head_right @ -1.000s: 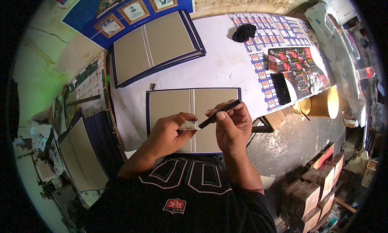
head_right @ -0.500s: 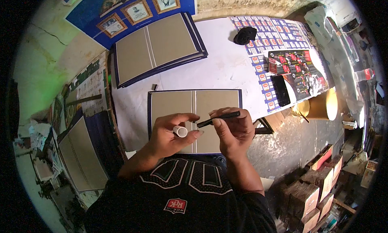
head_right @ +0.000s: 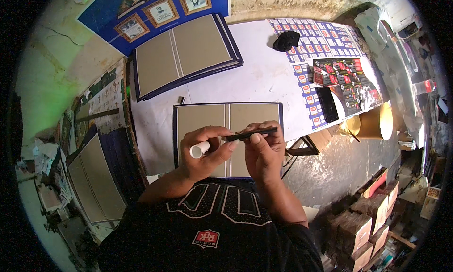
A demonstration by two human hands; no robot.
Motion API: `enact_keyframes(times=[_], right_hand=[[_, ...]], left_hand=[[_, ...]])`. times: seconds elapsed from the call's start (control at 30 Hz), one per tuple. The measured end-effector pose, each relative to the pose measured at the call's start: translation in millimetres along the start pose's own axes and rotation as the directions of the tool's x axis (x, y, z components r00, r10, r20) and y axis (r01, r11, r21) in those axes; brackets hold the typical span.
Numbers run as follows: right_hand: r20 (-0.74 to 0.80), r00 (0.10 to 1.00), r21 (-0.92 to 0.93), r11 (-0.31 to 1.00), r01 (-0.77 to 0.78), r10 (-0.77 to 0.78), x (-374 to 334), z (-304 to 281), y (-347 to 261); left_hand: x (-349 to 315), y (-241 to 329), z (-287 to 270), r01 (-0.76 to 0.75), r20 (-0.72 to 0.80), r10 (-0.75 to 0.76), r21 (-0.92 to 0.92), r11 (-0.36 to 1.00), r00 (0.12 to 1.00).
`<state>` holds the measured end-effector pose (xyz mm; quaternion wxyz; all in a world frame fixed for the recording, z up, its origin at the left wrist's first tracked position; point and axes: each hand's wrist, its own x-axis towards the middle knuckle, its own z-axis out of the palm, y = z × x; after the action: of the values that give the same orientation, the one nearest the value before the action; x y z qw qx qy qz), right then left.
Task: The person marks the edges of several folder covers with a pen, turning the folders over and opening them to mark specific points on the interior and spine.
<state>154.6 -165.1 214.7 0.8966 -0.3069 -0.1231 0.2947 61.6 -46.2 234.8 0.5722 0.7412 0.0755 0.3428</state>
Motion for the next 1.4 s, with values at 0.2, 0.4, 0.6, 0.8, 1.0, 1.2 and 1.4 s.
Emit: enact_keyframes(times=[0.2, 0.4, 0.6, 0.8, 1.0, 1.2, 1.4], right_hand=[[-0.046, 0.960, 0.301, 0.921, -0.249, 0.275, -10, 2, 9], [-0.013, 0.947, 0.357, 0.886, -0.296, 0.321, -11, 7, 9], [0.010, 0.947, 0.369, 0.879, -0.301, 0.320, -11, 5, 11], [0.040, 0.948, 0.374, 0.875, -0.306, 0.314, -11, 4, 13], [0.047, 0.943, 0.379, 0.867, -0.322, 0.330, -11, 4, 14], [0.056, 0.937, 0.395, 0.855, -0.337, 0.344, -10, 8, 16], [0.053, 0.938, 0.398, 0.854, -0.335, 0.343, -9, 8, 18]], left_hand=[[2, -1, 10, -0.111, -0.052, 0.110, -0.017, 0.994, 0.993], [5, 1, 9, -0.180, -0.061, 0.181, 0.030, 0.983, 0.982], [9, 4, 7, -0.234, -0.036, 0.235, 0.032, 0.972, 0.971], [11, 3, 5, -0.305, -0.023, 0.307, 0.070, 0.950, 0.951], [11, 5, 3, -0.319, -0.024, 0.322, 0.067, 0.945, 0.947], [10, 7, -2, -0.307, 0.034, 0.305, 0.116, 0.945, 0.952], [11, 5, -1, -0.346, 0.000, 0.347, 0.086, 0.934, 0.938]])
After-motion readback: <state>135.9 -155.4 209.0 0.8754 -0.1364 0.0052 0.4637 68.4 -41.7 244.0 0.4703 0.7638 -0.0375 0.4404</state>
